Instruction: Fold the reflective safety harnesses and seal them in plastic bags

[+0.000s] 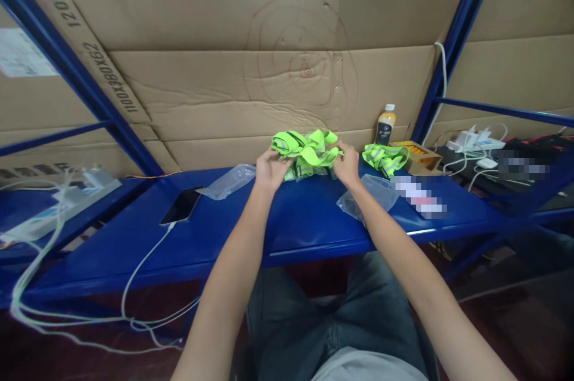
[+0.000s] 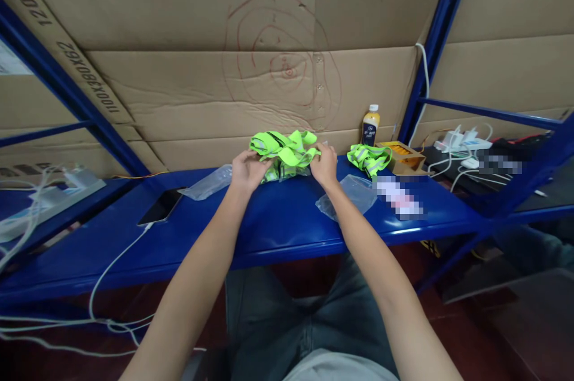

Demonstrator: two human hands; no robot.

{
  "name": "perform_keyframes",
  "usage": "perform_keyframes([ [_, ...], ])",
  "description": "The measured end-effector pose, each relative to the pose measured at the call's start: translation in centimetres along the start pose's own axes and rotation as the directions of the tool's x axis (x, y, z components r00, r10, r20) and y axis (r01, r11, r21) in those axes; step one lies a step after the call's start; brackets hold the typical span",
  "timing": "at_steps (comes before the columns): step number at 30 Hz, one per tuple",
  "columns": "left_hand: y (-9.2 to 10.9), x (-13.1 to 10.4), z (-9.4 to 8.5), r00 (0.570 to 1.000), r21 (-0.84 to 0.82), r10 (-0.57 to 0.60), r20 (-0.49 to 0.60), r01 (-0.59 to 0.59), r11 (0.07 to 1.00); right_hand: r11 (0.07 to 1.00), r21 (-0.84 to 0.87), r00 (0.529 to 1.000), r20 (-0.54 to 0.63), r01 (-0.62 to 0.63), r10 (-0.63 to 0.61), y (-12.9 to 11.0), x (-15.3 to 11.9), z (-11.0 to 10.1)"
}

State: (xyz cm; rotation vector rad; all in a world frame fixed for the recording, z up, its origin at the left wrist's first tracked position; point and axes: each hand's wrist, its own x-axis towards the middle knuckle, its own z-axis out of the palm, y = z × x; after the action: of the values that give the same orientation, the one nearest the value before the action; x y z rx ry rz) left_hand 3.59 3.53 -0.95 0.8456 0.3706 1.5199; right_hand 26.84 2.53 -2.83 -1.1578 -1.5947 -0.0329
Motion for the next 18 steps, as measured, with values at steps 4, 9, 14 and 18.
perform_keyframes([
  [4, -1.6, 0.9, -0.5, 0.989, 0.03, -0.072, -0.132, 0.076, 0.997, 0.999, 0.04, 0.997, 0.073, 0.032, -0.035, -0.2, -0.2, 1.3],
  [9, -2.6, 2.0, -1.7, 0.962, 0.139, -0.046, -0.27, 0.086, 0.987, 0.993, 0.063, 0.991, 0.085, 0.097, -0.102, -0.3, -0.4, 1.1],
  [14, -2.4, 2.2, -1.9, 0.953, 0.248, 0.123, -0.276, -0.053, 0.967, 0.995, 0.021, 0.983, -0.158, 0.093, -0.089, -1.0, 0.3, -1.4],
  [18, -2.9, 1.6, -1.0, 0.949, 0.334, 0.249, -0.196, -0.174, 0.926, 0.957, 0.039, 0.958, 0.014, 0.287, -0.288, -2.1, 0.2, -1.0],
])
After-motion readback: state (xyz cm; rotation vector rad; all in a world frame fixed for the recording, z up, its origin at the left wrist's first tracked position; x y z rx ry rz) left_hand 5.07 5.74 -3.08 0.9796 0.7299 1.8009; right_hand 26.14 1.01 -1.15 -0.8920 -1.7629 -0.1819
